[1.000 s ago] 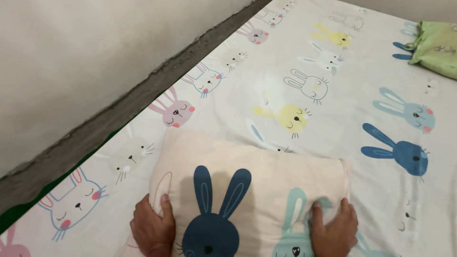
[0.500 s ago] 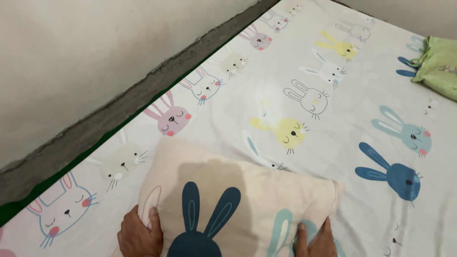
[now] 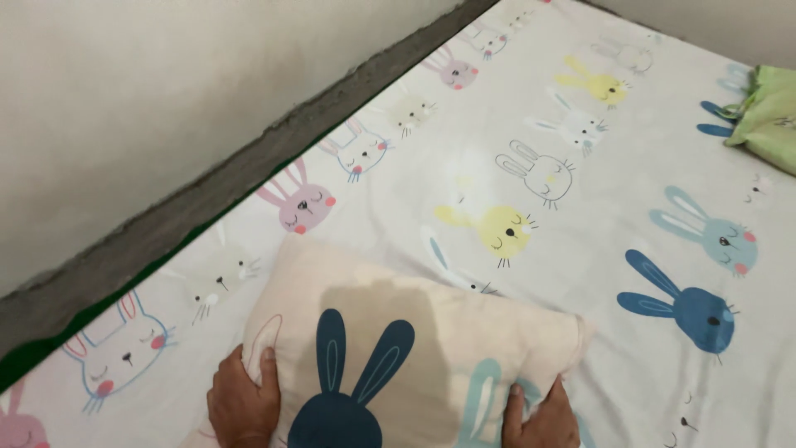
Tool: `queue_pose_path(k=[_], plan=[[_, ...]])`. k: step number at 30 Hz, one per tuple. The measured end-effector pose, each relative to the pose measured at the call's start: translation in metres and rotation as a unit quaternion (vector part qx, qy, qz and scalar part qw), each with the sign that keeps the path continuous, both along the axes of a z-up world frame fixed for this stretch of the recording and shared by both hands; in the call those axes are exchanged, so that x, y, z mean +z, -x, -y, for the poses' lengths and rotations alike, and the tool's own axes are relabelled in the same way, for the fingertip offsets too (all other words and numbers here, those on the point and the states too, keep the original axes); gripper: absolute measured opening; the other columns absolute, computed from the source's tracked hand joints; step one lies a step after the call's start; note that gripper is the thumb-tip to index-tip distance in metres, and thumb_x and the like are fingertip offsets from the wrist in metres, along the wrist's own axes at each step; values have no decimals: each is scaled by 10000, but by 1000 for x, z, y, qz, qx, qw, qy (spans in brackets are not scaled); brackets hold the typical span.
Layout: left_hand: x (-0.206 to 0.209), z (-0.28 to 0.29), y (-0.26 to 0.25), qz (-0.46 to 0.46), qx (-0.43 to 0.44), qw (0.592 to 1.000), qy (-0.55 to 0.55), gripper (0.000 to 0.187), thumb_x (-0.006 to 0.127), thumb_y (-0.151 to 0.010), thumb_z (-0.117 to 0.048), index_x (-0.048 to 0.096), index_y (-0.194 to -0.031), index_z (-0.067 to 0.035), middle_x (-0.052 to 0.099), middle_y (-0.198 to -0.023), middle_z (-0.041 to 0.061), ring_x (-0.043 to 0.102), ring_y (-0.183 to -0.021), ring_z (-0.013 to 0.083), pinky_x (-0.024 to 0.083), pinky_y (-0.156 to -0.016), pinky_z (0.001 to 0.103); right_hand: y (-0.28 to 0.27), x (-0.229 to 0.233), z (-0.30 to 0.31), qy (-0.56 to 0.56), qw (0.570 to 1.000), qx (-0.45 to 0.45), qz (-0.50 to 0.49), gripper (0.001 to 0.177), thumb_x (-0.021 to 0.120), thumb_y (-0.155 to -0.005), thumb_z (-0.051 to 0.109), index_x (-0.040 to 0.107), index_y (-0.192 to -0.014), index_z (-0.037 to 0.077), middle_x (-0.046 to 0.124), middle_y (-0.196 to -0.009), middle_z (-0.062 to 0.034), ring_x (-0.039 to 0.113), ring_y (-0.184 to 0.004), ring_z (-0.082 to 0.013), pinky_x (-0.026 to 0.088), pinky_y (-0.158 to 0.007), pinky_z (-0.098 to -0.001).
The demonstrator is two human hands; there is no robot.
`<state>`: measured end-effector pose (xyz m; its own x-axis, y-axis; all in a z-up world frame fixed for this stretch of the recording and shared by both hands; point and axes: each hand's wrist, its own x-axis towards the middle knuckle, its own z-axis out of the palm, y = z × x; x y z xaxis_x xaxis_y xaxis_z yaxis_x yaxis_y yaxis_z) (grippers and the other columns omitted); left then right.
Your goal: Putting pillowcases on pillows and smoothing them on the bed.
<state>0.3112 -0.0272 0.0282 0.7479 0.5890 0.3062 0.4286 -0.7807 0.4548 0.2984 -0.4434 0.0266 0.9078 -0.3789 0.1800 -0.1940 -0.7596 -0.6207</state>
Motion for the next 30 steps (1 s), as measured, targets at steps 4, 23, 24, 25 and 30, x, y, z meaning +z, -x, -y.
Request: queue_pose_path(k=[4,23,24,25,30], plan=[[55,-7,-9,-85,17,980,178,642,654,-909,-568,668,-1313,-69,721,-1173,186,658,-1096,358,483,-970,451,6,-29,-5,79,992,-83,60,722,683,-840,340,517,-1427,-46,667,-1204,-300,646,-1124,-469,496,-971,-512],[109,126,-266,-18,-318,935,155,1058,754,-823,-621,301,-1551,-1,445,-1490,299,444,-1372,423,375,-1102,492,-229,63,130,3,985,-4,170,843,746,-1021,413,355,-1455,-195,390,-1391,-442,376,-1296,-580,373,-1040,-626],[104,139,-266,-122,-315,938,83,1042,648,-843,-688,231,-1579,-80,335,-1536,302,320,-1428,441,263,-1126,567,-223,71,102,-41,999,-2,-28,794,634,-974,546,468,-1439,-77,514,-1394,-371,501,-1300,-511,435,-1067,-615],[97,153,-264,-227,-306,925,11,1028,547,-863,-759,166,-1608,-161,226,-1582,300,195,-1484,454,147,-1151,637,-217,78,73,-82,970,5,-229,802,514,-924,674,576,-1422,49,637,-1396,-292,625,-1305,-435,500,-1094,-600],[36,151,-269,-46,-259,964,-41,933,436,-949,-757,281,-1599,-106,327,-1527,353,274,-1439,479,134,-1140,654,-211,-1,57,172,980,-38,-90,775,469,-946,665,403,-1594,245,288,-1619,-246,221,-1462,-471,147,-1050,-805]])
